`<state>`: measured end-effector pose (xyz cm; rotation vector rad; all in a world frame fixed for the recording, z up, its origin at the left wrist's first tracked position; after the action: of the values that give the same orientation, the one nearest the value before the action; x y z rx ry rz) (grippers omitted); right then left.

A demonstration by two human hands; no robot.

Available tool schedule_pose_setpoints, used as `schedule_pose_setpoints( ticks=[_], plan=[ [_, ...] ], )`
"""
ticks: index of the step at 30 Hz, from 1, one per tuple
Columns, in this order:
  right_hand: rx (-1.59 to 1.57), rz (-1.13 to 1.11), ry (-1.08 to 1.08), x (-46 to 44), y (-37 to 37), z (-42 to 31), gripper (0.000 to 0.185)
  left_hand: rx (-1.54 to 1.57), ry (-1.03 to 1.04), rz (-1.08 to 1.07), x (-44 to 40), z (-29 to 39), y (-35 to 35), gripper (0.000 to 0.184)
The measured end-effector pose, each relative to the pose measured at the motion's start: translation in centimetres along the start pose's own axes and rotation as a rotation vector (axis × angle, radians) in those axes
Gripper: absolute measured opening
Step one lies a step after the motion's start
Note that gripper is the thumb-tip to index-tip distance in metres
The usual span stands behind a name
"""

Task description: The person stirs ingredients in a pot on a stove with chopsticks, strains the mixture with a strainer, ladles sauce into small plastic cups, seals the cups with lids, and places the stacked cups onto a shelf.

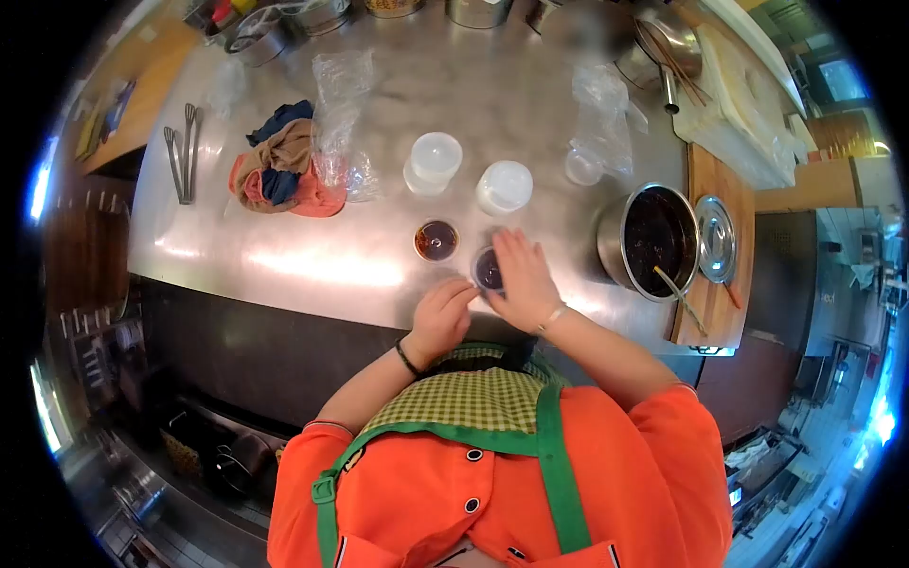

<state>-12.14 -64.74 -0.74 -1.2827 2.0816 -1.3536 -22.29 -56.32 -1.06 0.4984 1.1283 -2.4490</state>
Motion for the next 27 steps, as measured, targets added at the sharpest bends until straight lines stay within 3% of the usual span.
schedule_pose_setpoints(
  ticks=[1, 3, 5, 8, 11, 19, 27],
  plan=[
    [-0.002, 0.006, 0.007, 1.2, -0.7, 0.7, 0.076, 0.002, 0.093, 0.042, -1.3, 1.3, 0.2, 0.034],
    [-0.113, 0.219, -0.025, 3.8, -3.5, 2.4, 0.067, -0.035, 0.158, -0.053, -3.7, 2.3, 3.5, 0.036],
    [-0.211, 0.22, 0.026, 5.9, -3.8, 4.6, 0.062, -0.286, 0.224, -0.289, -5.7, 3.3, 7.1, 0.048],
    [-0.306, 0.236, 0.079, 7.8, -3.2, 6.0, 0.056, -0.401, 0.193, -0.43, -5.5, 1.9, 9.3, 0.063],
    [-0.352, 0.239, 0.125, 9.0, -2.3, 6.5, 0.054, -0.461, 0.193, -0.457, -4.9, 1.4, 9.9, 0.067],
    [-0.442, 0.215, 0.059, 8.0, -1.8, 6.0, 0.045, -0.506, 0.143, -0.477, -5.0, 1.0, 10.6, 0.053],
    [-0.44, 0.239, -0.057, 6.2, -3.0, 4.3, 0.04, -0.644, 0.181, -0.362, -5.3, -2.4, 7.5, 0.046]
  ],
)
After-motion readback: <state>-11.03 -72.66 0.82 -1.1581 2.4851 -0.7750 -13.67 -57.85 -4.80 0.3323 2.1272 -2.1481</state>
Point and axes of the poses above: each hand's wrist, its own x-axis away from the middle knuckle, its own y-axis out of the palm, z = x × y, the point moved 7 cm from there along -x, towards the middle knuckle, and after that the axes turned 11 degrees about -x, right-handed, at the moved point
